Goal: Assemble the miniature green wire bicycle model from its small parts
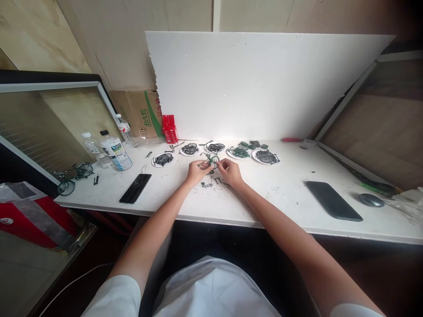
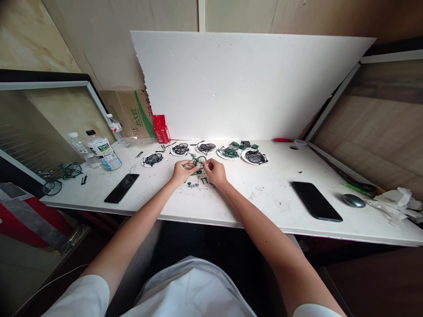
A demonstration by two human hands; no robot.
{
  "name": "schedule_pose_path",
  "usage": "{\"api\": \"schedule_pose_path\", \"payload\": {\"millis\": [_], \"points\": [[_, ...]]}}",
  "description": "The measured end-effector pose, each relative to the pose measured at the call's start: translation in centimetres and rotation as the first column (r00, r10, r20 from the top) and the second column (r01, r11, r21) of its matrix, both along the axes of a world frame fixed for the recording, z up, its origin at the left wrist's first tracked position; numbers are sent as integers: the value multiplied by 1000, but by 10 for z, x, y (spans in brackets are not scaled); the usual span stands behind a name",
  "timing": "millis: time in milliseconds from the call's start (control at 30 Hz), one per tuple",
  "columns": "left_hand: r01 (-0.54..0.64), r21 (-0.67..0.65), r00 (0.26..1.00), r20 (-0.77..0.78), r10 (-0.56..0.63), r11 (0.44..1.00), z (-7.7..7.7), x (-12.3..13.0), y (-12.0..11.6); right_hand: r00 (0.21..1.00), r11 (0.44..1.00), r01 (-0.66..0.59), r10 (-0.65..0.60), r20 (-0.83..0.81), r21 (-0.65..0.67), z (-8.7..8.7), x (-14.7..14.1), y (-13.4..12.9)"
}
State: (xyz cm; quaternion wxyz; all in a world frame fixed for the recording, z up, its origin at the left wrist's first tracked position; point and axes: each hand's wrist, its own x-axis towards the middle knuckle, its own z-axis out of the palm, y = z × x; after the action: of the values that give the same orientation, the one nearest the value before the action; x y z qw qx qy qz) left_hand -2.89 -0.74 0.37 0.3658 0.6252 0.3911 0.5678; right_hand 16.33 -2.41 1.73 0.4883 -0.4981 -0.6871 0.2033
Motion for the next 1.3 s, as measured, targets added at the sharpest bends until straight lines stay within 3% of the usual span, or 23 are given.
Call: {"api": "schedule_pose_path", "payload": {"millis": [300, 733, 1000, 1300], "points": [[69, -66, 994, 90, -63, 995, -6, 3, -1, 1000, 1000, 7, -7, -16, 11, -3, 0, 3], [21, -24, 996, 84, -19, 999, -6, 5, -19, 1000, 999, -13, 12, 27, 50, -2, -2, -2], [-40, 28, 999, -3, 40, 999, -9, 1, -18, 997, 997, -52, 49, 53, 53, -2, 0, -2], [-68, 172, 978, -181, 99, 983, 4, -7, -22, 990, 994, -105, 100, 101, 44, 5, 0, -3]]}}
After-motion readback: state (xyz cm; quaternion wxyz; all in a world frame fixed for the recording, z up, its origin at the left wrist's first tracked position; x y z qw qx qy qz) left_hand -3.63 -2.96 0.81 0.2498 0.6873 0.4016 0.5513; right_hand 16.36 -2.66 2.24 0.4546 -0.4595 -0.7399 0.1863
